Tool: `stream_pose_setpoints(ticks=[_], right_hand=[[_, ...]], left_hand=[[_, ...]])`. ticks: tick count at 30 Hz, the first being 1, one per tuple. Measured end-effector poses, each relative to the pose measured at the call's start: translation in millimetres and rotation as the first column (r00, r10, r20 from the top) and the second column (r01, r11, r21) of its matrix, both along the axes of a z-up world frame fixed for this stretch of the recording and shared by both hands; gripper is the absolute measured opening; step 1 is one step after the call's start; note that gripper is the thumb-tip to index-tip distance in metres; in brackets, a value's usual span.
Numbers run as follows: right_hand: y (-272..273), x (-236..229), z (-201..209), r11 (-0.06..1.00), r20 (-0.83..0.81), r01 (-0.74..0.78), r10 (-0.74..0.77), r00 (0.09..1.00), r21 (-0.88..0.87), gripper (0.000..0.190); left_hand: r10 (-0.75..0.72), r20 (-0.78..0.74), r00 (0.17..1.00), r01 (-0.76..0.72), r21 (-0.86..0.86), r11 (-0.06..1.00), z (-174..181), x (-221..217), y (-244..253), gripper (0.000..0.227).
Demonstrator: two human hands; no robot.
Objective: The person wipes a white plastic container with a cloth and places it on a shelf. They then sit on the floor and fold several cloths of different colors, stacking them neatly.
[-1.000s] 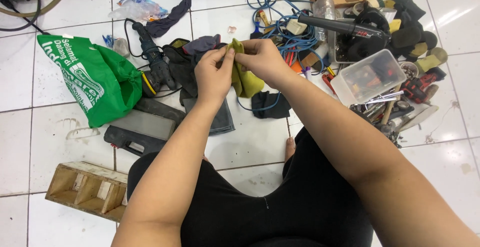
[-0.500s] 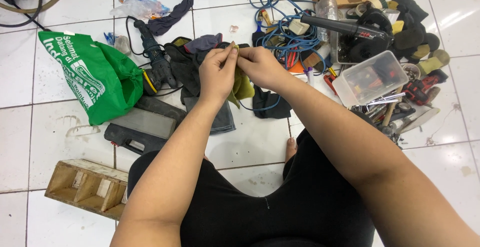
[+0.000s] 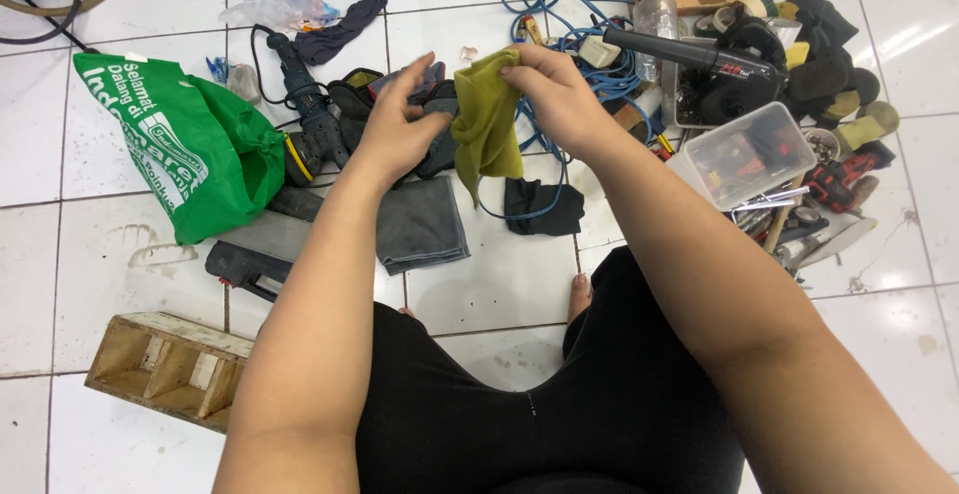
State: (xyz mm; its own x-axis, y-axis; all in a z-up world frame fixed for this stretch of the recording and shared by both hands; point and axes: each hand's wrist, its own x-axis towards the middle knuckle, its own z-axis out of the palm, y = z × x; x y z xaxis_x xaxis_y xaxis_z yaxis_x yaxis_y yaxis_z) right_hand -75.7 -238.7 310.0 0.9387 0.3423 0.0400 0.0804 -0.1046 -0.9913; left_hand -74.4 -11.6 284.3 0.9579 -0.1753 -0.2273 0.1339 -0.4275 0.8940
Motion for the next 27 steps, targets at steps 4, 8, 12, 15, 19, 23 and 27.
stream_pose_setpoints(ticks=[4, 8, 12, 15, 19, 23, 27], right_hand=[[-8.5, -2.3, 9.3, 0.996, 0.034, -0.061, 0.059, 0.998, 0.066, 0.024], [-15.2, 0.9, 4.1, 0.94, -0.134, 0.003, 0.045, 0.99, 0.342, 0.025], [-23.4, 8.2, -2.1, 0.874, -0.177, 0.121, -0.041, 0.983, 0.47, 0.023], [-29.5, 7.9, 5.7, 0.872, -0.242, 0.407, -0.348, 0.906, 0.272, 0.019], [-33.1, 3.6, 28.0, 0.846, -0.168, 0.504, -0.529, 0.832, -0.172, 0.037], [-44.1, 18.4, 4.6, 0.928, 0.016, 0.319, -0.322, 0.947, -0.194, 0.024], [-42.2, 21.4, -2.5, 0.981, 0.042, 0.186, -0.184, 0.982, -0.057, 0.025]], left_hand=[[-0.168, -0.129, 0.977, 0.161, -0.066, 0.985, 8.9, -3.9, -0.6, 0.069], [-0.278, -0.182, 0.943, 0.245, -0.184, 0.952, -12.5, -2.2, -6.2, 0.057], [-0.22, -0.04, 0.975, 0.205, -0.228, 0.952, -22.2, -0.4, -13.5, 0.01], [-0.164, -0.082, 0.983, 0.126, -0.348, 0.929, -28.3, 6.4, -6.4, 0.011], [-0.022, 0.089, 0.996, 0.037, -0.169, 0.985, -17.4, 9.7, 3.0, 0.007], [0.179, 0.35, 0.919, -0.091, -0.253, 0.963, -5.6, 5.6, 5.3, 0.008], [0.239, 0.441, 0.865, -0.109, -0.301, 0.947, -1.6, 2.2, 6.9, 0.02]])
